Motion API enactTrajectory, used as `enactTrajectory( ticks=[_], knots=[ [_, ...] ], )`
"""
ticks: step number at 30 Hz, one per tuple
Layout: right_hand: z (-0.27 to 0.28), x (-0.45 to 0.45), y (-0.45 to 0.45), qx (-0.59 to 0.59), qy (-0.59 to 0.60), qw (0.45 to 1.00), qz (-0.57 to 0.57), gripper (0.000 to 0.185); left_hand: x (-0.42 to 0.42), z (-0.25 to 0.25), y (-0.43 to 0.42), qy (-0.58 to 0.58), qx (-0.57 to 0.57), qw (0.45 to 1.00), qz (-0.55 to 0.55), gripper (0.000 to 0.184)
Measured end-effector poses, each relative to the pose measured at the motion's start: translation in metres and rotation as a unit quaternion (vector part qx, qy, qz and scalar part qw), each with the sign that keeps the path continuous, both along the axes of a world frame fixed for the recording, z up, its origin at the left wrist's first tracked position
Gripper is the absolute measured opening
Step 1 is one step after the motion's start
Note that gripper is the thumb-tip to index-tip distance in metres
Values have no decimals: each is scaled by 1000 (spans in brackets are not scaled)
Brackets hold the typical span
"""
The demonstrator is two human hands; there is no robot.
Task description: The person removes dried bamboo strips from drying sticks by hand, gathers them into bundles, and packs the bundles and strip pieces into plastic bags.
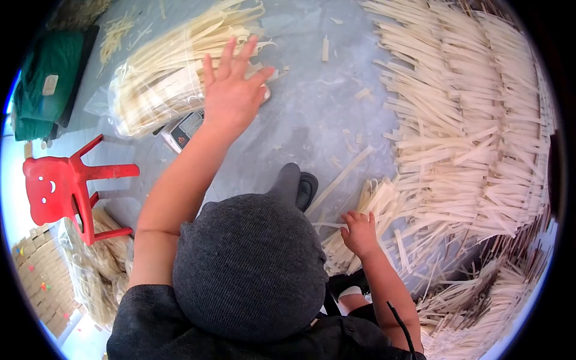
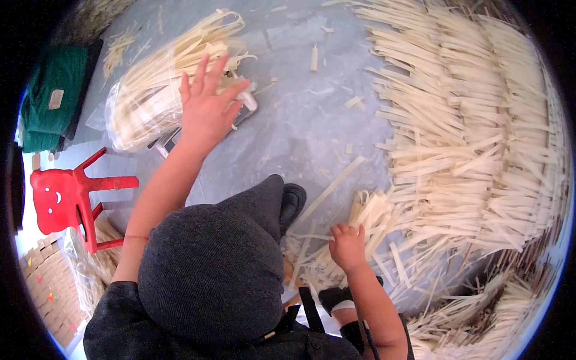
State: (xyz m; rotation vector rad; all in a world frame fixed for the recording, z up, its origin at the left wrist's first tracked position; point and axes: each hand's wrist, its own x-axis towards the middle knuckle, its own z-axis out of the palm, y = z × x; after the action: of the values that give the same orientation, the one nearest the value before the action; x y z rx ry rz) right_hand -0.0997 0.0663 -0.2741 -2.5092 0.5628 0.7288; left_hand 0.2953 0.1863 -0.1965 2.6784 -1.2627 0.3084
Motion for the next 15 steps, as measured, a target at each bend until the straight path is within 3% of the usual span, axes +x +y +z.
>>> enactTrajectory(
  ticks=[2,4,7,11,13,15],
  knots=[
    [-1,0,1,0,8,1000,1,38,4,-4,-4,7,7,999,-33,24],
    [0,2,1,-1,10,1000,0,37,13,-14,-9,-14,94,995,3,16],
    [1,0,0,-1,18,1000,-1,37,18,-15,-8,-13,20,1000,-13,7],
    [2,6,1,-12,33,999,15,37,16,-13,-19,-14,5,998,-54,9],
    [5,16,7,-31,62,997,24,36,14,-5,-24,2,99,992,-79,12],
    [3,20,10,-52,90,994,29,35,16,-2,-19,9,66,997,-48,11]
  ],
)
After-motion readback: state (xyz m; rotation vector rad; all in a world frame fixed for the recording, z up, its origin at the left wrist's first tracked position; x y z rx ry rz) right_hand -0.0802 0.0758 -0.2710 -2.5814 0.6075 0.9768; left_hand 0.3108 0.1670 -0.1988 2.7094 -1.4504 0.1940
